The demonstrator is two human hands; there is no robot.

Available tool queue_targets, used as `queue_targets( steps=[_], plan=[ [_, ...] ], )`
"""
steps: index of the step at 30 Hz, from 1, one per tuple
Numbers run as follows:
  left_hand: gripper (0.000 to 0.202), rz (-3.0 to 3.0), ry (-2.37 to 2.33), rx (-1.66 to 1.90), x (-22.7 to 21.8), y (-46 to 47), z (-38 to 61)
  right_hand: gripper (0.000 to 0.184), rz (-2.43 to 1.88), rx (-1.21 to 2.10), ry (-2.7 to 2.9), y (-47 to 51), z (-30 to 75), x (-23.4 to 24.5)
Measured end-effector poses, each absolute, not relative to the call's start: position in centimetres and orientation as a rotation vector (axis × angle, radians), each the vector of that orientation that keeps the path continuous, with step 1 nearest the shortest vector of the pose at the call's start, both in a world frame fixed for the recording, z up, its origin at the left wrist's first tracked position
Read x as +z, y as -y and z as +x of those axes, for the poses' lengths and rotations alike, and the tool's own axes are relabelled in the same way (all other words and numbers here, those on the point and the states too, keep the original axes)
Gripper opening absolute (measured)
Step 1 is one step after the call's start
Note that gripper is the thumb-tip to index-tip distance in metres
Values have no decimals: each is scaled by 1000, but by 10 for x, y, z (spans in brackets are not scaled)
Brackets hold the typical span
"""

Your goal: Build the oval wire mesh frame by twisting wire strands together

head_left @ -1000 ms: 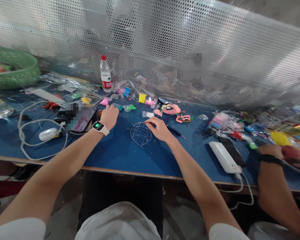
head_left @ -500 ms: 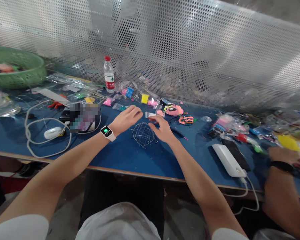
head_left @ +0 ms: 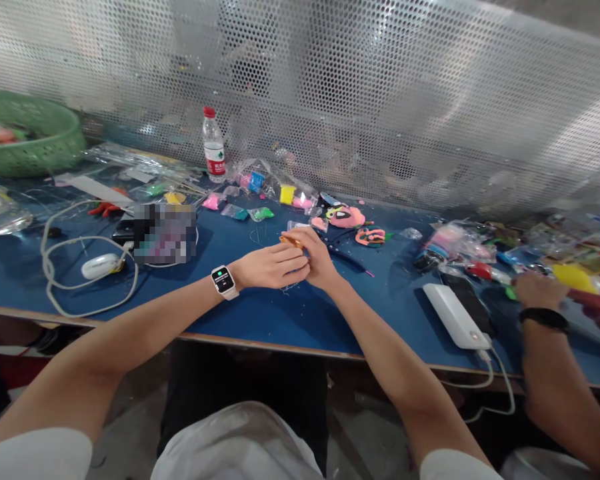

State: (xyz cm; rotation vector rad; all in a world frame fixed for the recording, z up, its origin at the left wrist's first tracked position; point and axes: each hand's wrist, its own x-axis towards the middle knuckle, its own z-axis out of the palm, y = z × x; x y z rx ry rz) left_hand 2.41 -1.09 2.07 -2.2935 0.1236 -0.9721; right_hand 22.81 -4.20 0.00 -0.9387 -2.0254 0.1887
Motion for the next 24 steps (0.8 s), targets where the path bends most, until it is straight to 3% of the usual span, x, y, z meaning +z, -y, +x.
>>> queue_targets(
  steps=[12, 24],
  plan=[
    [19, -2392, 105, -896, 19, 8, 23, 62, -1019, 101, 1903, 43, 231, 2],
    [20, -2445, 311, -841, 16, 3, 21, 54, -1046, 83, 1844, 43, 230, 3]
  ],
)
